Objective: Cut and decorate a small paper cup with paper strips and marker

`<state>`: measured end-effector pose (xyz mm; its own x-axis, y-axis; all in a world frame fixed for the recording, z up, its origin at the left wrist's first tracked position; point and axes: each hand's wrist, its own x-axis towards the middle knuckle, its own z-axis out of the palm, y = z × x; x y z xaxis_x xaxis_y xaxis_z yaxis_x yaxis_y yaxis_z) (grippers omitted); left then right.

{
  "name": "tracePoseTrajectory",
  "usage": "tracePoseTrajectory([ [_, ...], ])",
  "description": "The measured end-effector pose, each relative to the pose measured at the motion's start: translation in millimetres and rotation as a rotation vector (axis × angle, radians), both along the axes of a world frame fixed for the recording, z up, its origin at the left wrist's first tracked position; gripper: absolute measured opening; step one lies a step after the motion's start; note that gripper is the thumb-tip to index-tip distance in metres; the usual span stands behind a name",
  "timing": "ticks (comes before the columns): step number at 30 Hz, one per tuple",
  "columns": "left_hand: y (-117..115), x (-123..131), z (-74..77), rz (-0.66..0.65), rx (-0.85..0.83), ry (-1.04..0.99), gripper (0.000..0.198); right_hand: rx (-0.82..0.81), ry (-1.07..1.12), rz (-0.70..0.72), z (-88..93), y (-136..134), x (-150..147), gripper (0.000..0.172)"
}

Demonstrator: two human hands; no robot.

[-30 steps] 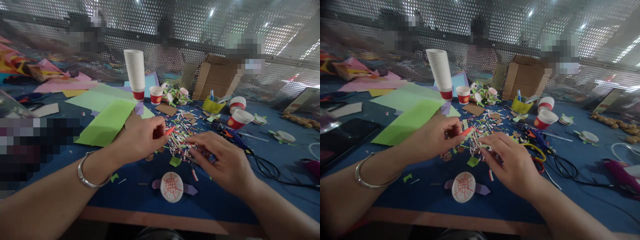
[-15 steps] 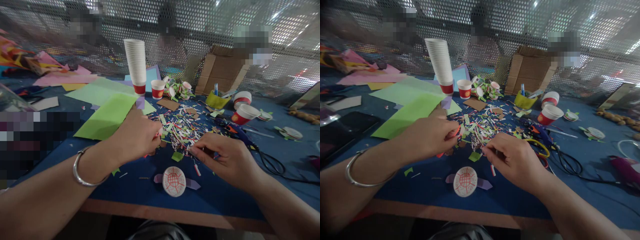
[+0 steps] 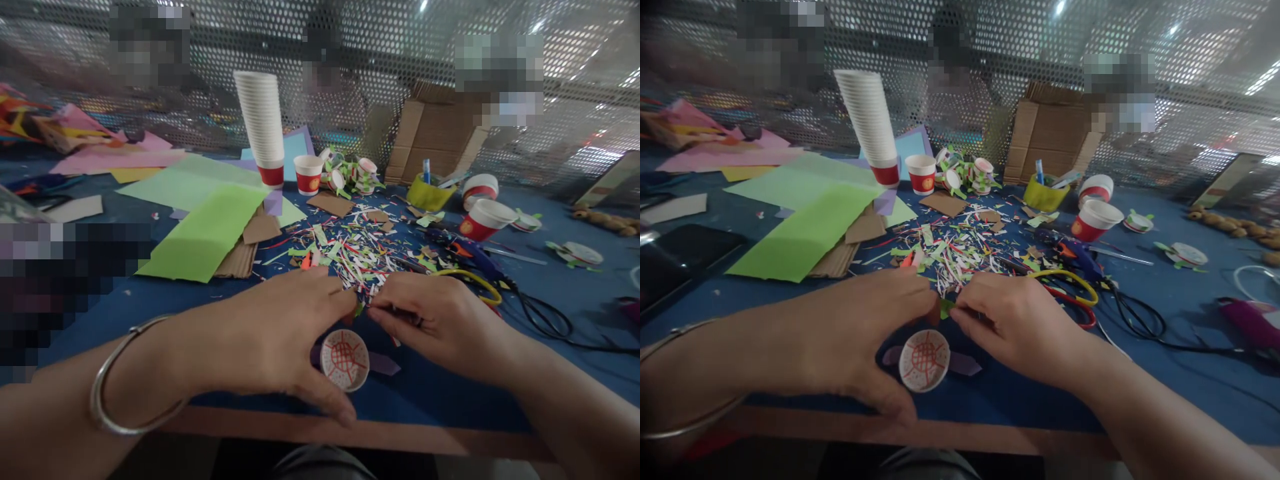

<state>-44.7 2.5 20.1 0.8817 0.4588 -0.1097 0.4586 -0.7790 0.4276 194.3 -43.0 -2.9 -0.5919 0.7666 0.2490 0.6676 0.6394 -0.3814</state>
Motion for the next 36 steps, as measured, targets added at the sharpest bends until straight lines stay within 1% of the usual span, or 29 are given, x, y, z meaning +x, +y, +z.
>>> tracePoseTrajectory([
  [3, -7, -1, -10.1, -0.034, 0.033, 0.004, 0.055, 0.003, -0.001, -0.008, -1.0, -1, 1, 0.021],
  [5, -10, -2, -12.7, -0.040, 0.054, -0.029, 0.048, -0.009, 0.006, -0.011, -0.8, -1, 1, 0.020],
  [8, -10, -1, -8.6, -0.017, 0.111, -0.088, 0.040, -0.047, 0.031, -0.044, 2.3, -2, 0, 0.023],
  [11, -6, 2, -2.2, 0.058, 0.156, -0.150, 0.032, -0.103, 0.115, -0.105, 6.3, -1, -1, 0.026],
  [15, 0, 5, -0.3, 0.104, 0.152, -0.278, 0.032, -0.191, 0.229, -0.198, 7.2, -1, -1, 0.024],
  [17, 2, 5, -2.1, 0.110, 0.130, -0.366, 0.036, -0.190, 0.241, -0.237, 6.6, -1, -1, 0.024],
  [19, 4, 6, -5.2, 0.142, 0.040, -0.453, 0.044, -0.162, 0.242, -0.266, 6.9, 0, -1, 0.024],
  [20, 5, 7, -7.3, 0.173, -0.044, -0.505, 0.048, -0.150, 0.248, -0.277, 7.4, 0, -1, 0.024],
  [23, 10, 9, -13.9, 0.262, -0.414, -0.654, 0.056, -0.142, 0.283, -0.295, 9.6, 1, -2, 0.021],
  [24, 11, 10, -15.7, 0.284, -0.524, -0.683, 0.055, -0.147, 0.294, -0.293, 10.1, 1, -2, 0.020],
  [26, 14, 13, -17.9, 0.320, -0.651, -0.705, 0.045, -0.158, 0.310, -0.281, 10.4, 1, -2, 0.021],
  [29, 15, 16, -17.8, 0.365, -0.675, -0.726, 0.029, -0.166, 0.332, -0.276, 9.9, 0, -1, 0.025],
  [33, 15, 20, -17.5, 0.458, -0.651, -0.819, 0.022, -0.122, 0.369, -0.338, 10.5, 2, 3, 0.024],
  [36, 15, 22, -19.3, 0.560, -0.723, -0.899, 0.018, -0.046, 0.375, -0.418, 11.4, 8, 11, 0.022],
])
